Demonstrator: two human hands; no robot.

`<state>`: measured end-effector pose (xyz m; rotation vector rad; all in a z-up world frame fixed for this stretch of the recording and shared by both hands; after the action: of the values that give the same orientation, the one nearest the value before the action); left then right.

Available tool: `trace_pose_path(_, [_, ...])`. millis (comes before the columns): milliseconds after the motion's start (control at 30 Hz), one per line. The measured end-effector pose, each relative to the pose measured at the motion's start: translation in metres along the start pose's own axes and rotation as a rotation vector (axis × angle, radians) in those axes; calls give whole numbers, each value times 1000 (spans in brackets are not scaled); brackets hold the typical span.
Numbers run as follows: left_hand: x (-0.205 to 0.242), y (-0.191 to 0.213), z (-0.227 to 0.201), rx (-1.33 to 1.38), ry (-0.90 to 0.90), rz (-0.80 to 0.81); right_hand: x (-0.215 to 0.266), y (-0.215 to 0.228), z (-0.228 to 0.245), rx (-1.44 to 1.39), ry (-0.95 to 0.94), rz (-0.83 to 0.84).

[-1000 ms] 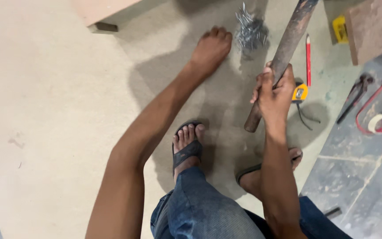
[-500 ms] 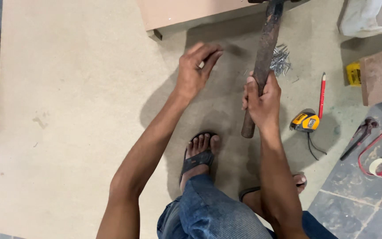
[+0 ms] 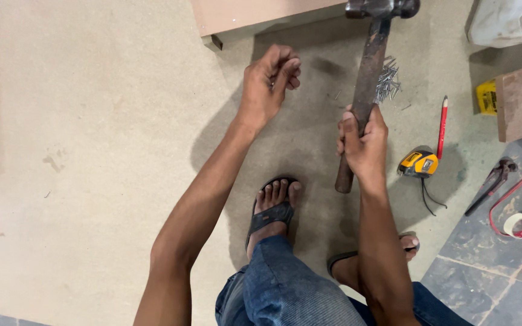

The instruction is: The person hammers nails into a wooden box using a hammer, then places the box into a larger wooden structure and applies adhesive to the edges.

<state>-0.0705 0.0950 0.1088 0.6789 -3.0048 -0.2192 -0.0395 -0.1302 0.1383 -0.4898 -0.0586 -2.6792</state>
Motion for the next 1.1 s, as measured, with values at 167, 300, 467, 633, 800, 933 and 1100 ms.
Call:
trace_pose_path(167, [-13, 11, -15, -121, -172, -54, -2, -6, 0, 33, -6, 13])
trace_pose_path(300, [-35, 32, -27, -528, -624, -338, 2, -3, 0, 41, 1, 10])
trace_pose_path(467, [-72, 39, -1, -581, -500, -221, 2, -3, 2, 63, 14, 28])
trace_pose_path(633, [-73, 38, 24, -609, -296, -201, 6, -3, 5, 85, 13, 15])
trace_pose_path(800, [-73, 38, 26, -642, -446, -251, 4, -6, 9, 118, 24, 37])
trace_pose_path(933, [-75, 38, 31, -688, -370, -229, 5, -5, 5, 116, 10, 41])
trace_pose_path(1100, [-72, 38, 24, -686, -358, -208, 4, -8, 6, 162, 20, 49])
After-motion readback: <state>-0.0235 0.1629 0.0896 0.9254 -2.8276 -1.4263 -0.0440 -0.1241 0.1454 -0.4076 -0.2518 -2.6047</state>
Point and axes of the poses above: each hand's wrist, its own x-axis away from the middle knuckle, its own y-axis out of the back of the hand, z = x × y, the point moved 3 cm from there along -x, towards the middle knuckle, and after that the axes turned 9 degrees about -x, right-handed, at the moved point
